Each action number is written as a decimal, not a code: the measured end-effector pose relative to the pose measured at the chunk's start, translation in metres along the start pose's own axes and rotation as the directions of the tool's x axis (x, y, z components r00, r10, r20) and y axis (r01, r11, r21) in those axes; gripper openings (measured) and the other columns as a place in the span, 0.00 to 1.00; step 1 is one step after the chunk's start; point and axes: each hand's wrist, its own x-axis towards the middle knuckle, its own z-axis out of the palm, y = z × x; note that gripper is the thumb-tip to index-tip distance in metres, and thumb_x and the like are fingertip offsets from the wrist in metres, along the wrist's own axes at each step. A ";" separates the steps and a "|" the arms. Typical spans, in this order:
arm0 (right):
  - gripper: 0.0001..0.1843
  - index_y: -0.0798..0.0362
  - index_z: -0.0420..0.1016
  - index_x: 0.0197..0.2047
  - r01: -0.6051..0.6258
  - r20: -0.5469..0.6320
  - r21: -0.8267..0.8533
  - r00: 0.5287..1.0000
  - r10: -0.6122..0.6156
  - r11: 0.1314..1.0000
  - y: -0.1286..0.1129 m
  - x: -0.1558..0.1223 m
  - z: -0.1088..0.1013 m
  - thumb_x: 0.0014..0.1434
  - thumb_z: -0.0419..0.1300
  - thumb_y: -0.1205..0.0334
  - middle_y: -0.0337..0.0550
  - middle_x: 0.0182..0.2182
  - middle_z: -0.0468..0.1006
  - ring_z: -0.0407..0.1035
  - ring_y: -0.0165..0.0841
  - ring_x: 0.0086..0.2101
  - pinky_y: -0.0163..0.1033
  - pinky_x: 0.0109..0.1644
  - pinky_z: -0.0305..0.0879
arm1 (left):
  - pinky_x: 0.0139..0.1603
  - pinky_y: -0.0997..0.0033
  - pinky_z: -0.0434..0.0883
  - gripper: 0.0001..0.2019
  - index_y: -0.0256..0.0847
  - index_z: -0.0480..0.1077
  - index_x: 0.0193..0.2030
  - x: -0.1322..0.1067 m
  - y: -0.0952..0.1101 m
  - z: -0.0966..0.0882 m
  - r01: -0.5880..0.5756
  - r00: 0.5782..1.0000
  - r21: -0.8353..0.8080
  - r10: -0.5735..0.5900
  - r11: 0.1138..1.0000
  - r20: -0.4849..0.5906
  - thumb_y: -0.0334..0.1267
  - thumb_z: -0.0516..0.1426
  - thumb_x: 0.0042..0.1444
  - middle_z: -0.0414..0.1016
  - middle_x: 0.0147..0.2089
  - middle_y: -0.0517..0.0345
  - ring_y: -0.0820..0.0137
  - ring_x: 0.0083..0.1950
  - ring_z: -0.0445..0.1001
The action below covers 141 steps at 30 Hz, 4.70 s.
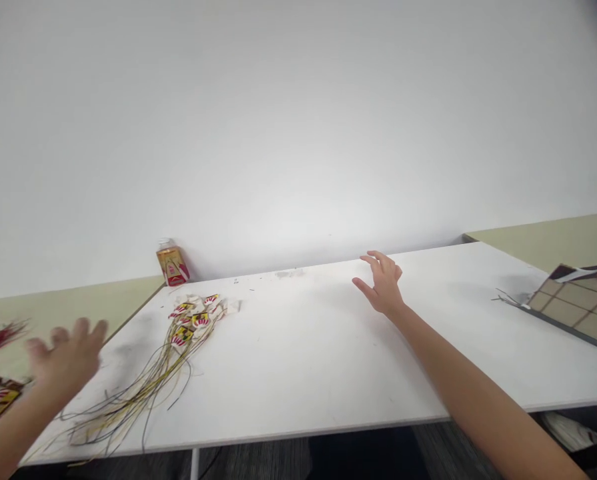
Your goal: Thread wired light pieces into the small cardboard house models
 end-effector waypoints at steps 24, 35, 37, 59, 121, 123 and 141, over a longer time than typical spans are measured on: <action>0.26 0.49 0.65 0.54 0.042 -0.004 0.023 0.999 -0.042 0.999 -0.005 -0.001 -0.003 0.62 0.49 0.41 0.51 0.57 0.64 0.58 0.47 0.55 0.51 0.53 0.48 | 0.37 0.57 0.69 0.17 0.35 0.70 0.42 0.032 0.142 -0.003 -0.099 0.986 -0.224 0.126 0.969 0.112 0.36 0.42 0.60 0.75 0.44 0.39 0.51 0.43 0.75; 0.25 0.48 0.66 0.54 0.044 -0.007 0.039 0.999 -0.044 0.998 -0.007 0.000 -0.005 0.62 0.50 0.41 0.52 0.57 0.65 0.60 0.47 0.54 0.51 0.54 0.48 | 0.43 0.57 0.64 0.17 0.32 0.70 0.46 0.030 0.136 0.004 -0.217 0.976 -0.069 0.213 0.974 -0.053 0.31 0.42 0.60 0.75 0.41 0.37 0.51 0.44 0.75; 0.25 0.48 0.66 0.54 0.040 -0.003 0.035 0.999 -0.039 0.999 -0.007 0.000 -0.005 0.62 0.50 0.41 0.52 0.57 0.65 0.60 0.47 0.54 0.51 0.54 0.48 | 0.42 0.57 0.64 0.18 0.32 0.70 0.45 0.030 0.135 0.001 -0.215 0.976 -0.078 0.210 0.974 -0.065 0.33 0.41 0.61 0.75 0.42 0.37 0.51 0.44 0.74; 0.26 0.49 0.67 0.53 0.066 -0.024 0.039 0.998 -0.065 0.997 -0.010 0.002 -0.005 0.62 0.49 0.40 0.53 0.56 0.66 0.62 0.46 0.52 0.51 0.54 0.48 | 0.51 0.61 0.61 0.17 0.39 0.70 0.48 0.027 0.110 -0.079 -0.101 0.718 -0.227 -0.087 0.969 -0.691 0.40 0.42 0.66 0.71 0.54 0.46 0.59 0.57 0.64; 0.10 0.52 0.77 0.26 -0.471 0.423 0.840 0.879 0.220 0.268 -0.039 0.010 -0.011 0.46 0.70 0.56 0.37 0.24 0.73 0.61 0.26 0.25 0.36 0.29 0.59 | 0.47 0.60 0.61 0.19 0.41 0.62 0.59 0.009 0.320 -0.049 -0.916 0.288 -0.093 0.478 0.391 -0.830 0.32 0.49 0.61 0.75 0.48 0.53 0.66 0.46 0.73; 0.10 0.52 0.77 0.26 -0.462 0.405 0.847 0.881 0.245 0.261 -0.037 0.011 -0.011 0.45 0.70 0.55 0.37 0.23 0.73 0.61 0.26 0.24 0.36 0.29 0.59 | 0.45 0.61 0.62 0.16 0.40 0.65 0.55 0.012 0.317 -0.049 -0.904 0.301 -0.104 0.445 0.415 -0.843 0.32 0.49 0.60 0.76 0.46 0.53 0.65 0.45 0.73; 0.10 0.52 0.77 0.27 -0.465 0.372 0.849 0.863 0.341 0.251 -0.029 0.014 -0.009 0.45 0.70 0.55 0.36 0.20 0.70 0.61 0.26 0.22 0.36 0.28 0.60 | 0.40 0.67 0.69 0.23 0.41 0.73 0.43 0.022 0.311 -0.045 -0.481 0.870 -0.847 -0.003 -0.228 -0.494 0.55 0.45 0.63 0.75 0.44 0.52 0.68 0.40 0.73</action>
